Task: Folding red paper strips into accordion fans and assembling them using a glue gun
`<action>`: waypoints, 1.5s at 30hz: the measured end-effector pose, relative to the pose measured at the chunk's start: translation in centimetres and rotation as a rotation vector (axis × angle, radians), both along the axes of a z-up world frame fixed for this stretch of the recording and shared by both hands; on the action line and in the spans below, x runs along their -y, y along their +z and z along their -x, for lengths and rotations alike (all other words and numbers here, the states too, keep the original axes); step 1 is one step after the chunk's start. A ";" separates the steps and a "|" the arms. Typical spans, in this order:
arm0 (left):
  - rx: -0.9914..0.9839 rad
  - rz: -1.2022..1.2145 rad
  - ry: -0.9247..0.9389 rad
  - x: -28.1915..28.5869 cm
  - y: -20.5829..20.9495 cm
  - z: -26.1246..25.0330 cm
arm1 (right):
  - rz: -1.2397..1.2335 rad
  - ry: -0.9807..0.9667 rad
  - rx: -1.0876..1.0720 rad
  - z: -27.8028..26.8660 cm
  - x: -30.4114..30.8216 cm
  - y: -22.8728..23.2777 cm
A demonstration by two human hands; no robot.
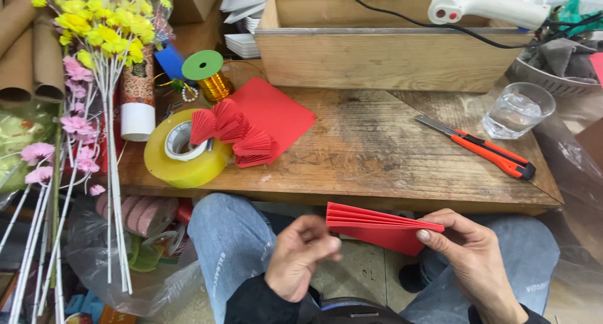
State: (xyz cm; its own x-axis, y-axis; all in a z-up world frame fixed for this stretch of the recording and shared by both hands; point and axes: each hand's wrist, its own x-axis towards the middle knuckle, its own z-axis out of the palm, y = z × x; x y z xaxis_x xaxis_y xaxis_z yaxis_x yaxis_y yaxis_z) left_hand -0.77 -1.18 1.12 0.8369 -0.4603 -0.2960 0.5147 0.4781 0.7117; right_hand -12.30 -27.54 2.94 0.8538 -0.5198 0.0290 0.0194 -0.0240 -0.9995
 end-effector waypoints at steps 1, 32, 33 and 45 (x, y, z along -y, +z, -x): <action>-0.005 0.039 -0.073 0.3 0.6 0.2 | -0.003 -0.007 -0.020 0.0 -0.1 0.2; 0.258 -0.005 0.087 4.1 4.8 1.6 | -0.518 -0.081 0.103 -0.3 -3.7 0.4; 0.263 -0.012 0.105 4.1 5.0 1.7 | -0.505 -0.088 0.094 -0.3 -3.9 0.5; 0.253 -0.012 0.157 4.4 3.9 2.0 | -0.510 -0.097 0.087 0.1 -3.8 -0.8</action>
